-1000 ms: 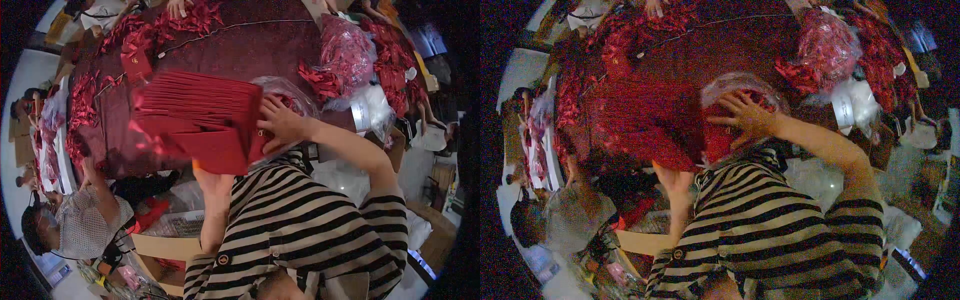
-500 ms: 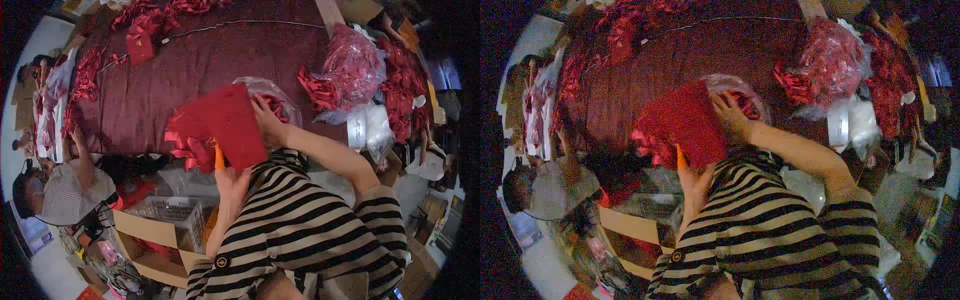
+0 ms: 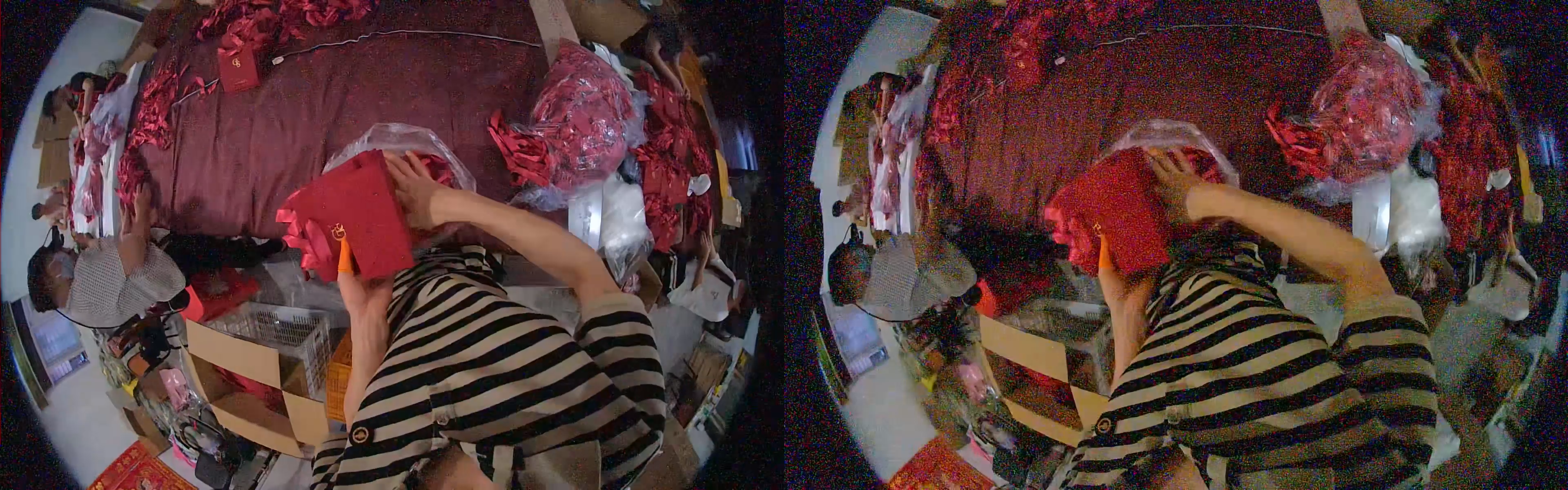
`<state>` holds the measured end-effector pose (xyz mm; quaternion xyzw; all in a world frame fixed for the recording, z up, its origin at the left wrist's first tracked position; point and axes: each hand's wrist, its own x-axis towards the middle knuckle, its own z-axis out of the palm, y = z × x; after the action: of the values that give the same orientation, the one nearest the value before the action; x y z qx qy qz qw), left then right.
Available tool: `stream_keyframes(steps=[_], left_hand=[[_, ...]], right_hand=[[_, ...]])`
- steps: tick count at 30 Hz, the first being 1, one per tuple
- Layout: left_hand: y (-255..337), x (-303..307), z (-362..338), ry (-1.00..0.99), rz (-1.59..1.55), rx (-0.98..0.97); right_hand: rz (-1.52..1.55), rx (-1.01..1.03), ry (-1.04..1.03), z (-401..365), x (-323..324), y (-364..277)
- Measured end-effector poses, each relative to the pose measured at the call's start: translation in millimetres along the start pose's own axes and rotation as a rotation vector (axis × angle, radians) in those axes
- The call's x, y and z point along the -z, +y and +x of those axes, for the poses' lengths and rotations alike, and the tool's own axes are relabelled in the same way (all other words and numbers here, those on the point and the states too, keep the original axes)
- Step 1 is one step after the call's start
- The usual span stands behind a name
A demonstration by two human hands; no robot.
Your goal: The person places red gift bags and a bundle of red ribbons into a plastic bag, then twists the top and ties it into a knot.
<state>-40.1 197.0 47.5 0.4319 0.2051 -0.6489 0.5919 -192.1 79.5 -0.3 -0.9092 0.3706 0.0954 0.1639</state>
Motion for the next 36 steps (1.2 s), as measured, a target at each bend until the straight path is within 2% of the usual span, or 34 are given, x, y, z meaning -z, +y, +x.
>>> stream_keyframes(steps=[2,4,5,6,7,9,10,11,12,14,15,16,17,19,21,23,24,27,29,30,32,33,34,36], left_hand=[[2,8,5,-0.174,0.034,0.009],[0,6,2,-0.116,0.021,0.008],[-1,4,1,-0.055,-0.001,0.003],[-3,3,1,-0.055,0.003,0.007],[-5,1,1,-0.079,0.018,-0.021],[-7,-1,1,-0.105,0.031,-0.052],[-9,-1,1,-0.138,0.076,-0.047],[-10,-1,1,-0.17,0.122,-0.042],[-16,-1,3,-0.122,0.15,-0.111],[-21,-1,2,-0.109,0.167,-0.116],[-21,-3,1,-0.098,0.192,-0.113],[-20,-19,-10,-0.001,0.245,-0.12],[-20,-23,-13,0.003,0.233,-0.128],[-23,-26,-14,-0.17,0.205,-0.065],[-25,-26,-9,-0.146,0.201,-0.048],[-27,-27,-9,-0.106,0.203,-0.022],[-28,-26,-8,-0.105,0.193,-0.029],[-29,-20,-2,-0.095,0.128,0.002],[-29,-16,-1,-0.08,0.085,0.026],[-31,-12,2,-0.078,0.066,0.023],[-37,-3,10,-0.149,0.188,-0.036],[-36,-5,8,-0.146,0.171,-0.036],[-34,-8,5,-0.146,0.179,-0.045],[-35,-10,3,-0.137,0.169,-0.057]], right_hand=[[0.063,0.021,-0.016,4,-9,19],[0.374,0.27,0.066,8,-31,48],[0.678,0.317,0.312,17,-26,45],[0.68,0.312,0.314,13,-23,48],[0.952,0.197,0.247,9,-17,56],[1.484,-0.049,0.095,-12,58,46],[1.48,-0.043,0.094,-13,63,49],[1.638,-0.041,0.035,-14,67,52],[1.793,-0.037,-0.031,-12,69,54],[1.703,-0.063,-0.086,5,54,60],[1.346,0.121,0.095,27,29,68],[0.975,0.291,0.261,39,16,71],[0.928,0.294,0.011,9,62,66],[0.695,0.203,-0.148,-13,105,53],[0.663,0.233,-0.129,-6,102,51],[0.421,0.212,-0.112,-1,103,48],[0.414,0.222,-0.117,3,103,44],[0.287,0.135,-0.221,12,113,26],[0.396,-0.034,-0.379,13,134,12],[0.382,-0.025,-0.391,14,128,6],[0.394,-0.026,0.1,19,96,-3],[0.45,-0.004,0.189,23,84,-5],[0.441,0.003,0.179,23,75,-3],[0.522,0.074,0.358,16,75,-6]])
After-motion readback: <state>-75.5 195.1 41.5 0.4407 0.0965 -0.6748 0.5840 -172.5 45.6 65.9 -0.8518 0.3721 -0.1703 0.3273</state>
